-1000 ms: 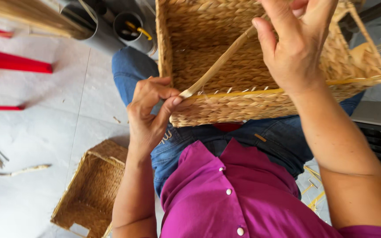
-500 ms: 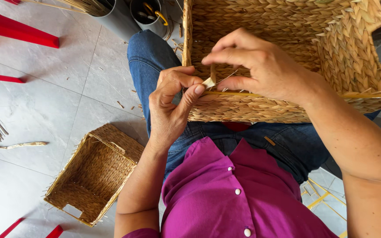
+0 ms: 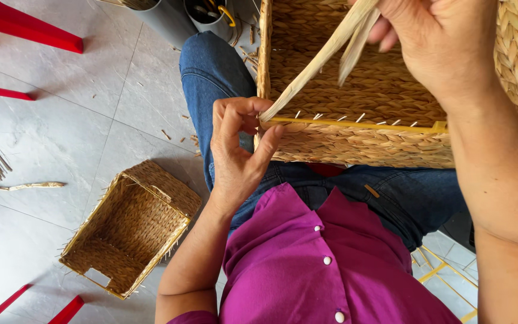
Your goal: The person sits with a woven basket on their lap and weaves a flat natural-fiber strip around the basket's rim, threading and tightening the strip along the edge. They rotate the basket as they work and continue binding successive sections of the rim by hand.
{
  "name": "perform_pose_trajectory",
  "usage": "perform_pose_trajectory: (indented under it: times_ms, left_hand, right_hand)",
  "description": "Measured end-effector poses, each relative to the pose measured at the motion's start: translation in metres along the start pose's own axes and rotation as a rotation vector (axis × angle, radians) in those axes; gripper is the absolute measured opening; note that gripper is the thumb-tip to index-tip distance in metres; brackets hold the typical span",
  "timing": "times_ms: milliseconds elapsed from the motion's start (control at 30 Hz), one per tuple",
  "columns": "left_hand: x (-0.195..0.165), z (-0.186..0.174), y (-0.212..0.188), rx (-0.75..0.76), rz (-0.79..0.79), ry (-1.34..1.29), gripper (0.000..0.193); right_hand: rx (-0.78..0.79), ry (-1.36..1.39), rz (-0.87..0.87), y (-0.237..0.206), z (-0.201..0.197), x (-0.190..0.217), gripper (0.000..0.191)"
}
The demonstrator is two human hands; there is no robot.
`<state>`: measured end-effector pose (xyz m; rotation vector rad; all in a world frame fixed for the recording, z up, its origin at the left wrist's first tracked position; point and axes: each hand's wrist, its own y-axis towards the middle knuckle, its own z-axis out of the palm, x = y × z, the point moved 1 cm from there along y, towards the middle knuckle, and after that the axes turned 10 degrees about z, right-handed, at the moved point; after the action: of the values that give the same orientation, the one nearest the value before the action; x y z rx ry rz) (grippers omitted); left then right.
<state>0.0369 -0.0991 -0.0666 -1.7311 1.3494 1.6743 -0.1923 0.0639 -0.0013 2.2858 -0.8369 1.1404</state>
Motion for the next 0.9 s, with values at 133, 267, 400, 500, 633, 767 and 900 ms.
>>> perform_pose_trajectory:
  times_ms: [133,267,400,500,633,767,900]
  left_hand:
    - [0.003,0.005,0.0,-0.015,-0.069,-0.043,0.028]
    - [0.006,0.006,0.0,-0.014,-0.025,-0.034,0.027]
    - [0.008,0.014,-0.001,-0.05,-0.063,-0.039,0.024]
    - [0.009,0.019,-0.002,-0.064,-0.079,-0.055,0.026]
    - [0.011,0.021,-0.008,-0.054,-0.056,-0.012,0.028]
    - [0.016,0.022,-0.014,-0.073,-0.006,-0.001,0.03]
    - [0.017,0.024,-0.016,-0.092,-0.033,-0.145,0.038]
  right_hand:
    - [0.188,0.406,0.094,-0.002,0.013,0.0,0.025]
    - [0.184,0.488,0.105,0.002,0.026,0.003,0.022]
    - [0.101,0.444,0.108,0.005,0.034,0.003,0.021]
    - [0.126,0.473,0.115,0.005,0.039,0.0,0.021]
    - [0.179,0.481,0.201,0.006,0.045,-0.004,0.023]
    - [0.259,0.575,0.284,0.011,0.052,-0.007,0.022]
    - [0.302,0.576,0.484,0.016,0.063,-0.016,0.02]
